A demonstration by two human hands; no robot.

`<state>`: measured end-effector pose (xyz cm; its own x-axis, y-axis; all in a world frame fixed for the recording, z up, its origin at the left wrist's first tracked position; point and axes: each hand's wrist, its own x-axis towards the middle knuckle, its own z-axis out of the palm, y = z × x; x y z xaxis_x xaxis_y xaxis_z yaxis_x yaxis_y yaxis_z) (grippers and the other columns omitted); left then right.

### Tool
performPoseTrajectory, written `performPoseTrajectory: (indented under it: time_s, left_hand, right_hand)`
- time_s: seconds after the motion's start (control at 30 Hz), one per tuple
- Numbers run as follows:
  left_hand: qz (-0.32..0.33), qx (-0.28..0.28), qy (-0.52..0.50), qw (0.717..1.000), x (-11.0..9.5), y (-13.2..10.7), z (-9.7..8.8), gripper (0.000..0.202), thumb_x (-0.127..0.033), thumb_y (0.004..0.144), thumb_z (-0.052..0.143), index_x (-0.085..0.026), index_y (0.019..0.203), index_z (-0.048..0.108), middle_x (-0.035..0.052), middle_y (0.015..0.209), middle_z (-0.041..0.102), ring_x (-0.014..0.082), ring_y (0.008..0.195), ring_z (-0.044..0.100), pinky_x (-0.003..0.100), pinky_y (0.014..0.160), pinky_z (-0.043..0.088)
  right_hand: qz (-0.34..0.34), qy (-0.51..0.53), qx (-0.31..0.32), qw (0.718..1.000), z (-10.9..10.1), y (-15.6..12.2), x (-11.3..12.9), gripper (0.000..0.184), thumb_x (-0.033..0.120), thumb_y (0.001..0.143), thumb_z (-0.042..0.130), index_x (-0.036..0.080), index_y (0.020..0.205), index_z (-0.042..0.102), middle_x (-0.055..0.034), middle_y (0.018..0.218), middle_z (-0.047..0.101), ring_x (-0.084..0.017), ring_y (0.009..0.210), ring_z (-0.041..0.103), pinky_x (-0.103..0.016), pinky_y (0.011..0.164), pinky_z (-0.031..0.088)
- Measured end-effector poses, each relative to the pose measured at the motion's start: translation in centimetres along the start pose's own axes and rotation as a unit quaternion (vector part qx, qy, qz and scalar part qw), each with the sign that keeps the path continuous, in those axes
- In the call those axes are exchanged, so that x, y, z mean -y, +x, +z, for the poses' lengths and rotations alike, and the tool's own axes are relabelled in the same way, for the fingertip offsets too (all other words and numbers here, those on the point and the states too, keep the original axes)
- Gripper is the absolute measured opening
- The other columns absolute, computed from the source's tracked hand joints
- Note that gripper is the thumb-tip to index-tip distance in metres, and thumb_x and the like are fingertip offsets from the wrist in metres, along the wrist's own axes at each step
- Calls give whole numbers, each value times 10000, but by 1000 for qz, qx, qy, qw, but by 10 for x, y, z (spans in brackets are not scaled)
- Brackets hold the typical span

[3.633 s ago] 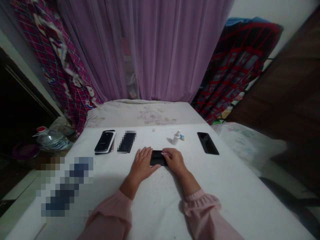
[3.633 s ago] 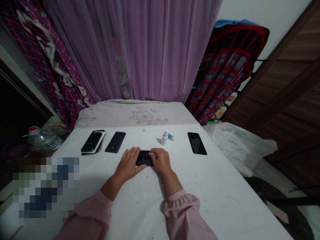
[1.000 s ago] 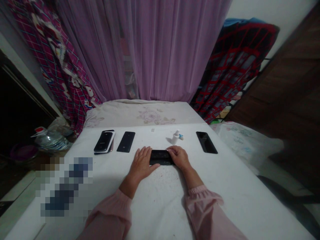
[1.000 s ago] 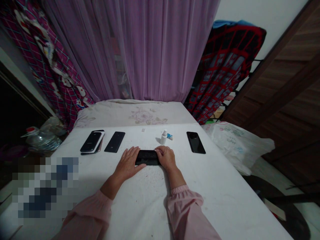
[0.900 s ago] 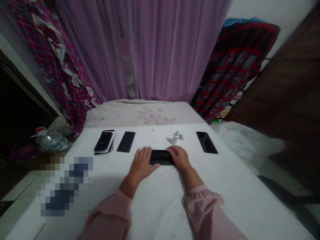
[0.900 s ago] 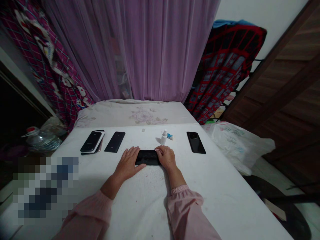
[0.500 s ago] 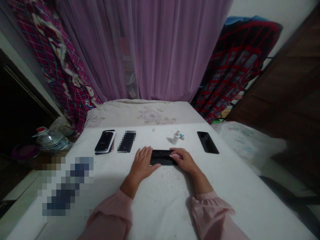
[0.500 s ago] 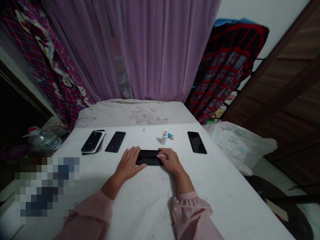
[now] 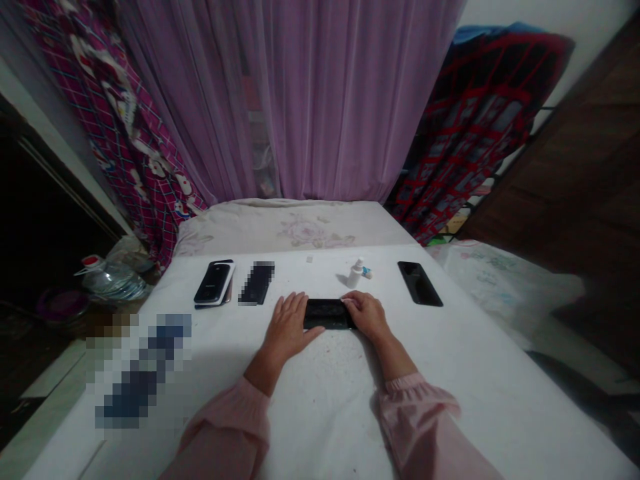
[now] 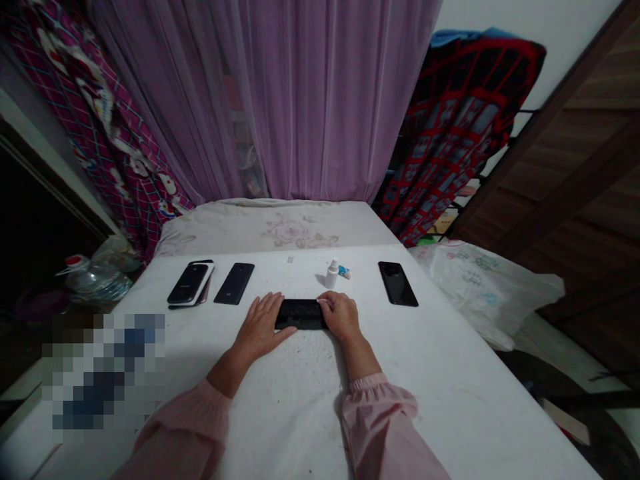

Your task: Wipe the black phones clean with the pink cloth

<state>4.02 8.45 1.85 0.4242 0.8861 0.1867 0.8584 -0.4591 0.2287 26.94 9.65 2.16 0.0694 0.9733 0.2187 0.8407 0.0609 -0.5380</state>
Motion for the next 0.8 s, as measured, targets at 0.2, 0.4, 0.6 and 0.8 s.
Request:
performPoseTrajectory:
  time_s: [0.2, 0.4, 0.6, 0.8]
  left_hand:
    - [-7, 13, -5, 1000, -2, 0, -4, 747, -620, 884, 505, -118, 1429, 405, 156, 1499, 443, 317, 1420, 341, 515, 1190, 201]
    - [-12, 22, -13, 1000, -3, -2, -6, 767, -644, 880, 496, -125, 1436, 400, 147, 1514, 427, 309, 1435, 320, 514, 1199, 190]
    - [-7, 21, -8, 1000, -3, -2, -7, 783, -670, 880, 467, -127, 1439, 397, 144, 1510, 431, 307, 1434, 319, 519, 1197, 193]
    - [-5, 22, -1, 1000, -1, -1, -5, 777, -660, 881, 476, -139, 1451, 386, 148, 1511, 430, 313, 1432, 326, 536, 1193, 208]
  right_hand:
    - [-47, 52, 37, 997, -7, -3, -5, 231, 305, 844, 526, 247, 905, 742, -46, 928, 751, -243, 908, 665, -379, 862, 486]
    - [-109, 162, 76, 978, -14, -7, -19, 199, 349, 799, 575, 252, 822, 747, -59, 1113, 727, -258, 1036, 650, -421, 954, 465]
    - [-102, 152, 55, 981, -8, -6, -17, 218, 371, 809, 555, 256, 834, 738, -51, 1059, 740, -253, 986, 655, -405, 917, 473]
    - [-31, 51, -6, 998, 3, -3, -5, 220, 335, 823, 544, 260, 865, 746, -34, 846, 741, -238, 854, 658, -368, 817, 472]
